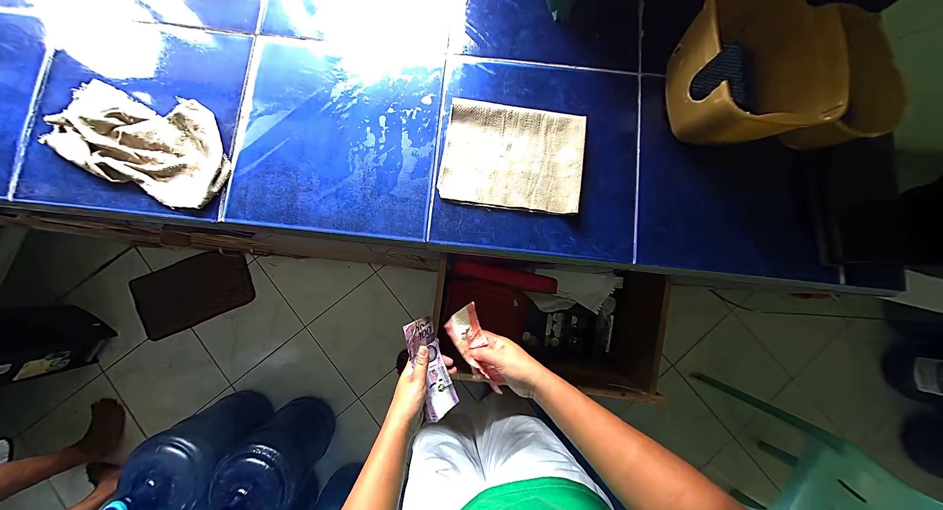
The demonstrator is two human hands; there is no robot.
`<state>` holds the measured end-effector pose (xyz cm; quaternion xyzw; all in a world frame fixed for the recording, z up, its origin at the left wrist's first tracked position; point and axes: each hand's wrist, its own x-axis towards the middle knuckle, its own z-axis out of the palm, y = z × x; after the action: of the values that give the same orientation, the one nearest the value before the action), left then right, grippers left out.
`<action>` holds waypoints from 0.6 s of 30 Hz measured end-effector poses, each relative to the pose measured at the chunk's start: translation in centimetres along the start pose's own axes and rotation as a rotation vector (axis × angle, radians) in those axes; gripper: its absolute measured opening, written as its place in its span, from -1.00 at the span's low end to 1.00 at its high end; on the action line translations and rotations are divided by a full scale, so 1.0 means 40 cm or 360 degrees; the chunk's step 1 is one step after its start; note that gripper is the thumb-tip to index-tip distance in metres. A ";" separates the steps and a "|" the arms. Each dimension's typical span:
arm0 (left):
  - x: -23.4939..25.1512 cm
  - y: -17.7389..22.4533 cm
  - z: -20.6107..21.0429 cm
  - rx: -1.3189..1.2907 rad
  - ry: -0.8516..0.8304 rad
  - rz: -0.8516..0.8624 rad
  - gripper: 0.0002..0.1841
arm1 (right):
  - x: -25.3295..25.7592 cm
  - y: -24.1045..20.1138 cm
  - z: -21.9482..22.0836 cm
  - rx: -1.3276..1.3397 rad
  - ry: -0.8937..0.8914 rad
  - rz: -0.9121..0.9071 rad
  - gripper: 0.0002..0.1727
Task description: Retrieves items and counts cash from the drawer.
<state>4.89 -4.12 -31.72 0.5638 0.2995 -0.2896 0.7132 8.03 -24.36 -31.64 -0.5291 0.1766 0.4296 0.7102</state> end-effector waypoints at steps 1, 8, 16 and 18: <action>-0.010 -0.016 0.011 -0.0037 -0.0010 0.0071 -0.36 | 0.002 0.005 0.023 0.0087 0.0028 0.0000 -0.77; -0.013 -0.051 0.088 -0.0204 0.0435 0.0317 -0.62 | 0.047 0.017 0.080 -0.0497 0.0127 -0.0019 -0.79; -0.015 -0.001 0.060 -0.0756 0.0508 0.0128 -0.68 | 0.025 -0.025 0.001 0.0092 0.0462 -0.0181 -0.87; -0.016 0.011 0.060 -0.0852 0.0372 -0.0066 -0.54 | 0.026 -0.047 -0.015 0.0179 0.0543 -0.0362 -0.90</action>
<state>5.05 -6.34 -30.50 0.3788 0.4569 -0.1479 0.7911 10.24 -24.60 -31.47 -0.5702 0.2572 0.2403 0.7423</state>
